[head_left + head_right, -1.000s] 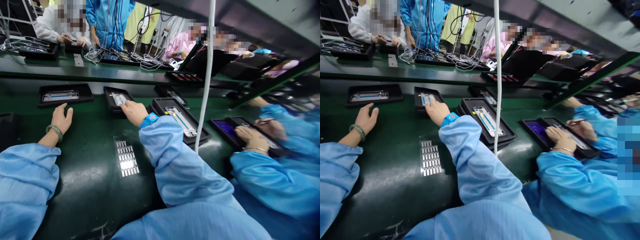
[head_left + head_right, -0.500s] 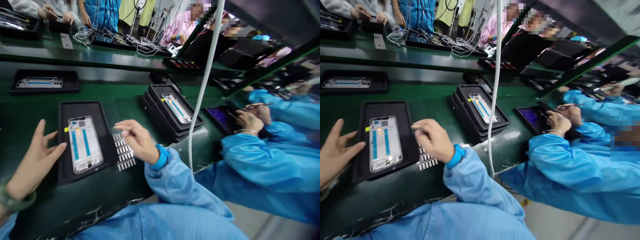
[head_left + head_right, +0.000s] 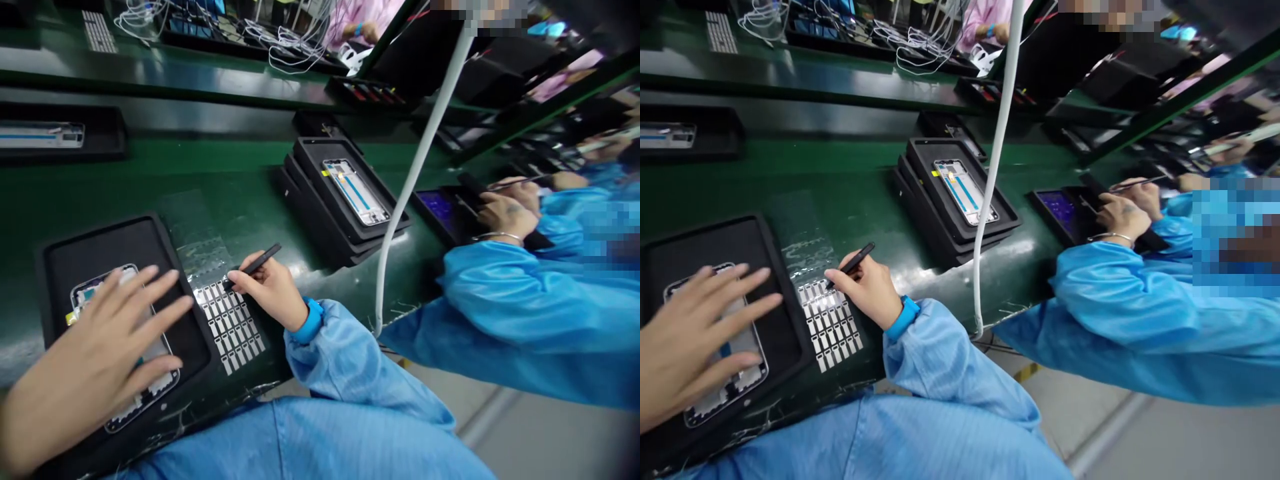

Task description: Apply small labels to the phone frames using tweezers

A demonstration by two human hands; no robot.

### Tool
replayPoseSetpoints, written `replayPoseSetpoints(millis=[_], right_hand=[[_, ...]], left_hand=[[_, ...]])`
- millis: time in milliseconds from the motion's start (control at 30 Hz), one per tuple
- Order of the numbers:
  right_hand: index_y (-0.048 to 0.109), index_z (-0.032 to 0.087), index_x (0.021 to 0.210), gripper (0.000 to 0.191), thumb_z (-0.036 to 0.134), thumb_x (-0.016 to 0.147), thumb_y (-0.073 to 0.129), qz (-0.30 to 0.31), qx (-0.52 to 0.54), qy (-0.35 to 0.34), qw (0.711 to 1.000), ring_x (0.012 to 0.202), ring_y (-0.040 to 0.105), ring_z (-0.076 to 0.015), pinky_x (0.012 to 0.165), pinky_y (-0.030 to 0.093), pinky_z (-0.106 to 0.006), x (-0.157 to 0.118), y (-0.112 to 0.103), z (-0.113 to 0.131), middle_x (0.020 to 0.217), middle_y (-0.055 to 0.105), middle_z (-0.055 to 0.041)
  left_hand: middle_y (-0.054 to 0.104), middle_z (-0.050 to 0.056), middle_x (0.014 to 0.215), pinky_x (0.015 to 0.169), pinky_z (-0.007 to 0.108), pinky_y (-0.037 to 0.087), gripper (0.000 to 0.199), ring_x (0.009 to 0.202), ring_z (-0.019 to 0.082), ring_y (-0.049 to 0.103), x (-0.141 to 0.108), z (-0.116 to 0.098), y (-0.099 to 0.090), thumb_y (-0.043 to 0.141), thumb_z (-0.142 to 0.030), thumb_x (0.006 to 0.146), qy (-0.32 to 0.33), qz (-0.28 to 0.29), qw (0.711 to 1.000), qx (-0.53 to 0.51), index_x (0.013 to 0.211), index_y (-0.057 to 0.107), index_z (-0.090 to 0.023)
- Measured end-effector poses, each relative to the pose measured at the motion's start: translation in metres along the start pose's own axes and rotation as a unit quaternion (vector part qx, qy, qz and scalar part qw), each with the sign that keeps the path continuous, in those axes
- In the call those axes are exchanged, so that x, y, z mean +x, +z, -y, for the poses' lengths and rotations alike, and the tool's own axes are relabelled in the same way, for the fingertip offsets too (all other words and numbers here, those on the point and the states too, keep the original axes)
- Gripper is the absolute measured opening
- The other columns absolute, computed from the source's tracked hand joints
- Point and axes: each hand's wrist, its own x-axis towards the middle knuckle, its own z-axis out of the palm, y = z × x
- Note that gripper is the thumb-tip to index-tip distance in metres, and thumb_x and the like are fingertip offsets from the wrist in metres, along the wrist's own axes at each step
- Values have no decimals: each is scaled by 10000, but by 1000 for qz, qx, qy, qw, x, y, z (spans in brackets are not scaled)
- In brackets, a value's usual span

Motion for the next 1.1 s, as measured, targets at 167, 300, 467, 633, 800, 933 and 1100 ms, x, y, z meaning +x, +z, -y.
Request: replayPoseSetpoints(millis=[167,300,467,633,800,933,1100], right_hand=[[551,211,823,297,463,745,689,-3,-42,-32,999,667,688,-166,655,565,-303,-2,3,-5,695,659,5],[548,210,810,309,480,744,682,-1,-33,-16,999,649,685,-159,649,562,-299,-1,5,-4,680,660,9],[539,208,818,313,466,735,696,6,12,2,1000,626,687,-157,622,560,-290,0,6,-4,664,651,20],[537,205,812,309,453,733,703,4,14,14,1000,618,689,-159,617,562,-292,0,6,-4,640,642,24],[536,208,808,316,453,718,714,8,44,36,998,599,683,-150,601,566,-284,1,7,-3,622,637,34],[531,211,794,320,451,706,722,0,54,48,997,594,679,-149,590,567,-283,2,9,0,614,628,38],[528,207,783,321,452,707,720,0,63,62,996,570,674,-149,570,568,-281,4,8,1,587,620,38]], left_hand=[[502,89,1374,1053,676,228,471,1296,354,406,42,-11,25,433,-531,888,136,60,988,51,1324,476,-357],[497,83,1378,1046,675,230,452,1286,353,409,42,-8,31,432,-512,894,129,65,989,41,1317,483,-360],[477,91,1394,1037,669,247,474,1288,352,403,41,-9,30,433,-523,889,128,68,988,50,1336,455,-366],[477,83,1395,1050,672,230,471,1279,348,412,42,-10,32,453,-521,883,120,71,989,39,1327,469,-363],[494,81,1379,1053,677,231,462,1276,351,413,41,-9,33,467,-512,878,114,62,991,19,1314,487,-360],[486,84,1381,1047,678,228,473,1274,353,407,40,-9,34,444,-524,884,121,66,990,34,1328,468,-362],[477,88,1387,1052,667,219,478,1278,347,403,40,-8,34,411,-537,893,125,69,989,50,1334,458,-359]])
